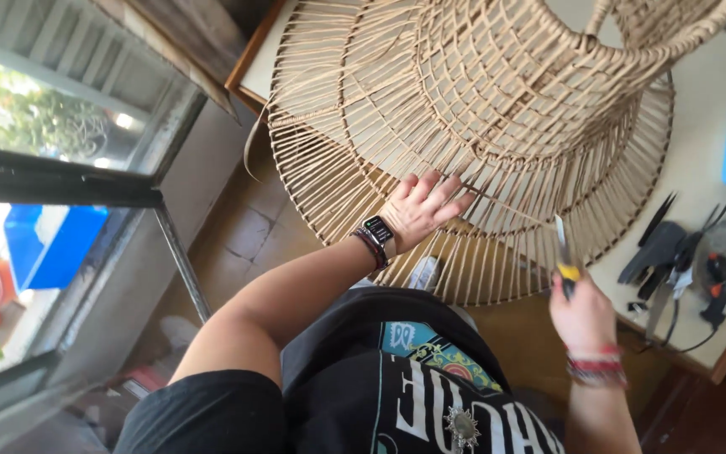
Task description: Trimming and weaving wicker strands to finish a large lampshade
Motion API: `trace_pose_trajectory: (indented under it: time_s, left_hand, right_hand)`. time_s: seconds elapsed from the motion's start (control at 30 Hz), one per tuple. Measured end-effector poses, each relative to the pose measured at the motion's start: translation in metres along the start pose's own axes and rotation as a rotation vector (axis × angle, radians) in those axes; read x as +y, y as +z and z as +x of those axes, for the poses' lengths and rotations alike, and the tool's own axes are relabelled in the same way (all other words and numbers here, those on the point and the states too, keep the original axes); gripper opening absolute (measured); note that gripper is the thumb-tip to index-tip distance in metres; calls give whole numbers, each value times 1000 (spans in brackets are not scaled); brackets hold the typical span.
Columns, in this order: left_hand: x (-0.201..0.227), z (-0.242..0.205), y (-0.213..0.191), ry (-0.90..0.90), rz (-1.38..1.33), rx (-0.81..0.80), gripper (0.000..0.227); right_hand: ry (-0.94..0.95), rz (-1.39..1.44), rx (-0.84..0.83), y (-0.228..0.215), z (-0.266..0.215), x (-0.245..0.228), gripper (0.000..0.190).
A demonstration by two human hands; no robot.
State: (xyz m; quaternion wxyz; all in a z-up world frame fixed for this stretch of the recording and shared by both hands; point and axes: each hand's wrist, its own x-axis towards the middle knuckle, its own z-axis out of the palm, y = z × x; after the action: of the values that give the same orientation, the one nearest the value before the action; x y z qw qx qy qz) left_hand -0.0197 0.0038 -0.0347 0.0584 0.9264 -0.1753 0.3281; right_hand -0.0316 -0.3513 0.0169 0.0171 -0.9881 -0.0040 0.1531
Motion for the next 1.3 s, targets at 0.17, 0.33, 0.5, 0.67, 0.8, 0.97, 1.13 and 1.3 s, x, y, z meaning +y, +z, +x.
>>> trace_pose_trajectory:
  time_s: [0.17,0.33,0.5,0.67,0.8,0.97,1.13,1.3]
  left_hand:
    - [25,28,-28,-28,-54,69,31]
    - [61,59,-34,-107,-409,-193,94]
    - [90,71,-50,-142,-562,12,33]
    - [115,89,-72,-330,-1135,-124,67]
    - [128,108,-75,-968,-1730,-52,34]
    - [42,38,-57,-1258,-1395,131,33]
    - [-61,-21,-52,-740,-500,-210,19]
    - [-96,-67,-17,-282,-214,-429,25]
  right_hand:
    - [-45,160,-45,6,1,19,34]
    - [-203,228,-10,-24,0,-8,25]
    - [-326,571,-180,-60,8,-2,57]
    - [-412,257,102,-75,12,0,60]
    - [-632,110,75,-99,-8,-72,71]
    - [-547,487,-82,-48,45,-83,37]
    - [-295,964,-226,19,75,-136,33]
    - [-80,478,315,5,41,-117,25]
